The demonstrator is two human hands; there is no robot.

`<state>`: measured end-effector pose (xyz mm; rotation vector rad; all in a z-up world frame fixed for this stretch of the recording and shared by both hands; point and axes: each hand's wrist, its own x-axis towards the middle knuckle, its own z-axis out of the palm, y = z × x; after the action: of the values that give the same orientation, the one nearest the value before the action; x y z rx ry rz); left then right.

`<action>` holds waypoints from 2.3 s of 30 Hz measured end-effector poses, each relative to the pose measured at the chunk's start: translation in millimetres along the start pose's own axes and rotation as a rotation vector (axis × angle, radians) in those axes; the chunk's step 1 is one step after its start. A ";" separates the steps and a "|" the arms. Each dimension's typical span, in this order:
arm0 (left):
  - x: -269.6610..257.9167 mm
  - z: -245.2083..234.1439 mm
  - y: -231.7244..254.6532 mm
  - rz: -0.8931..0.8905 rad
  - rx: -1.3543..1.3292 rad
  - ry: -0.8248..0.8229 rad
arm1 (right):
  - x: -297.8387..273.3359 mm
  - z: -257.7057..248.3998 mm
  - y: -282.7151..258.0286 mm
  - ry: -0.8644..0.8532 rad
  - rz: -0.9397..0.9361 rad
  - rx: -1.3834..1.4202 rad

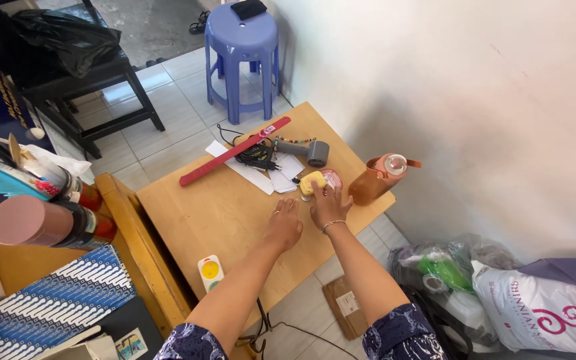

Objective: Organize and arrange various small business items and office supplies on a desk.

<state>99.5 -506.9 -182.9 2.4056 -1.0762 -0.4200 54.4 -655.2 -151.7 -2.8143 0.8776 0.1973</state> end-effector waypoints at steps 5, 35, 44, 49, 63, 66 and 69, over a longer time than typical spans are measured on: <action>-4.9 19.8 -12.4 0.025 -0.064 0.023 | 2.5 18.0 3.4 0.165 -0.007 0.098; -112.8 -148.4 -39.7 -0.134 -0.335 0.352 | -104.0 -89.2 -130.1 0.235 -0.642 0.637; -189.8 -192.9 -78.9 -0.271 -0.270 0.327 | -155.0 -114.1 -206.5 0.202 -1.001 0.584; -247.4 -232.2 -94.8 -0.334 -0.176 0.445 | -189.0 -146.0 -262.3 -0.221 -0.816 0.658; -409.6 -330.9 -95.1 -0.475 -0.127 0.853 | -250.4 -167.5 -372.5 -0.642 -0.970 0.668; -430.8 -330.7 -104.1 -0.552 -0.245 0.948 | -279.7 -186.4 -383.8 -0.785 -0.925 0.516; -450.0 -326.8 -112.4 -0.582 -0.523 0.912 | -288.9 -178.6 -395.9 -0.794 -0.945 0.279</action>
<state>25.7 -4.9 71.0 1.9966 0.1309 0.2123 58.2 -215.7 129.2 -2.2370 -0.5370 0.8481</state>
